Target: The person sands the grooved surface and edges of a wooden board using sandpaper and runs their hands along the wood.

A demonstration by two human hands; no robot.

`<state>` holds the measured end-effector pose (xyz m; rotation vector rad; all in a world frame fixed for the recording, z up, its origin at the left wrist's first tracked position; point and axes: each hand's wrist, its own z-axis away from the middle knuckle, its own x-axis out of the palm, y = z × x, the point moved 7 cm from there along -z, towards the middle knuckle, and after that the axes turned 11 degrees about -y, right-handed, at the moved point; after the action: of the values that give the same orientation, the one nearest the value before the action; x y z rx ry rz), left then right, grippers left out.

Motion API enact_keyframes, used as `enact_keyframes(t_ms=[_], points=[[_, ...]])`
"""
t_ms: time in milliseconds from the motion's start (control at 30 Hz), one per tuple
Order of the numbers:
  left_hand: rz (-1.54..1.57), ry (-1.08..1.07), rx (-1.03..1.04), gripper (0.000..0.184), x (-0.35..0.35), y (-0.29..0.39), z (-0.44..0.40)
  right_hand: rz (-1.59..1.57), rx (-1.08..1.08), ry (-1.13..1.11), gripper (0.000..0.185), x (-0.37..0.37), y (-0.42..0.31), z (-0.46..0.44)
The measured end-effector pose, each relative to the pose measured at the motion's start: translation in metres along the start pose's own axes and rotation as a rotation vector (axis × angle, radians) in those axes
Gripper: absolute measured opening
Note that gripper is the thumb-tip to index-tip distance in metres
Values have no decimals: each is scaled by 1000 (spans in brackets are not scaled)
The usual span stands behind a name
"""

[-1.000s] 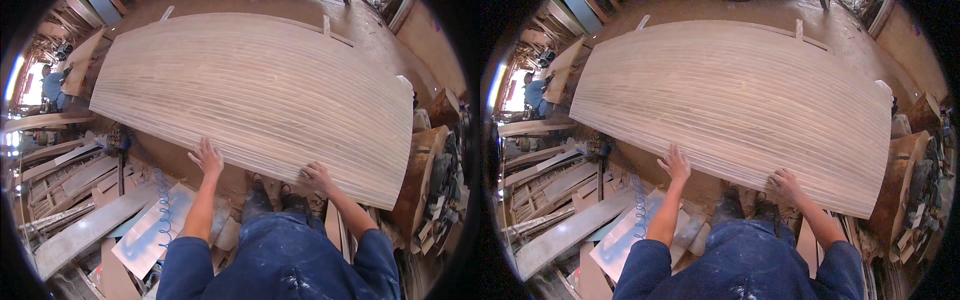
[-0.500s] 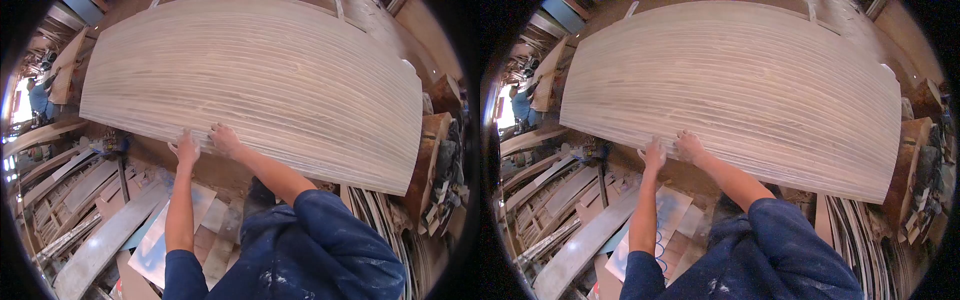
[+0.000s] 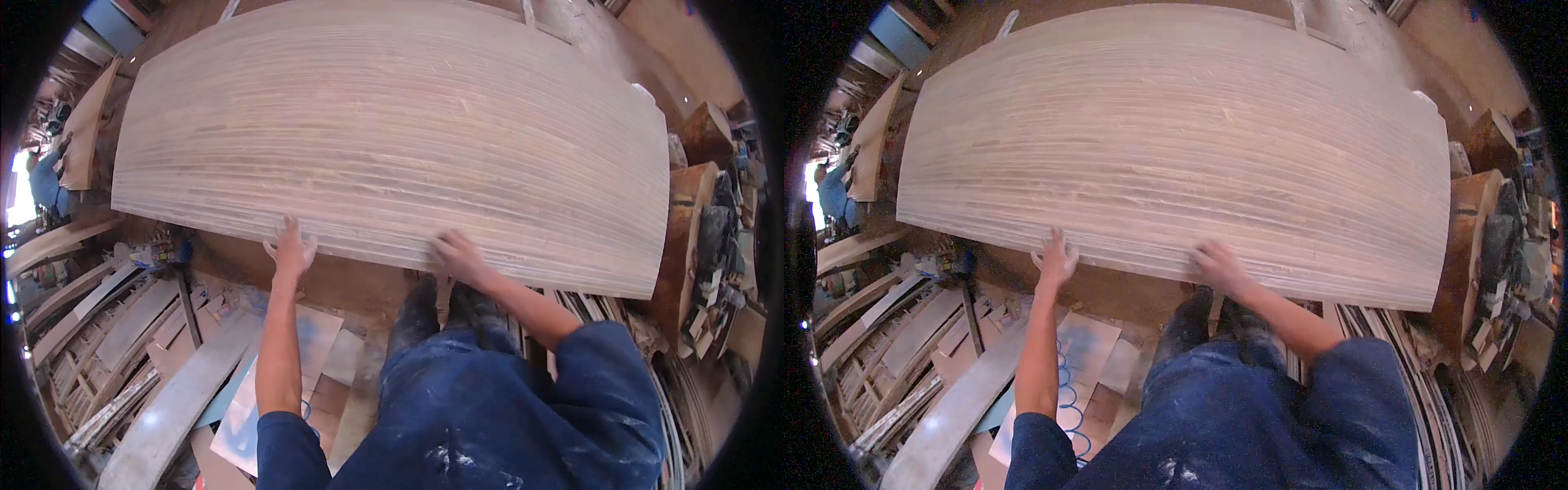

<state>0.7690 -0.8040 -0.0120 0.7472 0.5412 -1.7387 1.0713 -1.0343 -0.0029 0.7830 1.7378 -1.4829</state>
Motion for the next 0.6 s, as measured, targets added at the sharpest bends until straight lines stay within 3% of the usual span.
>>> enact_keyframes(t_ms=[67,133,233,300,367,400,467,600], points=[[-13,-25,-17,84,-2,3,3,32,-106,-44,26,49,-36,-66],[-16,-35,-31,86,-5,7,5,32,23,-245,34,64,-60,-112],[-17,-70,-41,89,-5,5,6,31,5,-157,35,45,-39,-73],[-44,-84,-48,90,-4,2,8,-99,-71,-127,34,4,1,2],[-22,-82,-23,91,-3,0,6,91,-12,-143,43,-38,51,86],[-1,-80,-9,92,-3,-1,5,75,80,-223,42,-83,48,107],[9,-72,7,93,0,-1,5,39,157,-266,40,-103,67,139],[-41,-97,-26,96,0,2,2,13,69,-150,41,-24,49,80]])
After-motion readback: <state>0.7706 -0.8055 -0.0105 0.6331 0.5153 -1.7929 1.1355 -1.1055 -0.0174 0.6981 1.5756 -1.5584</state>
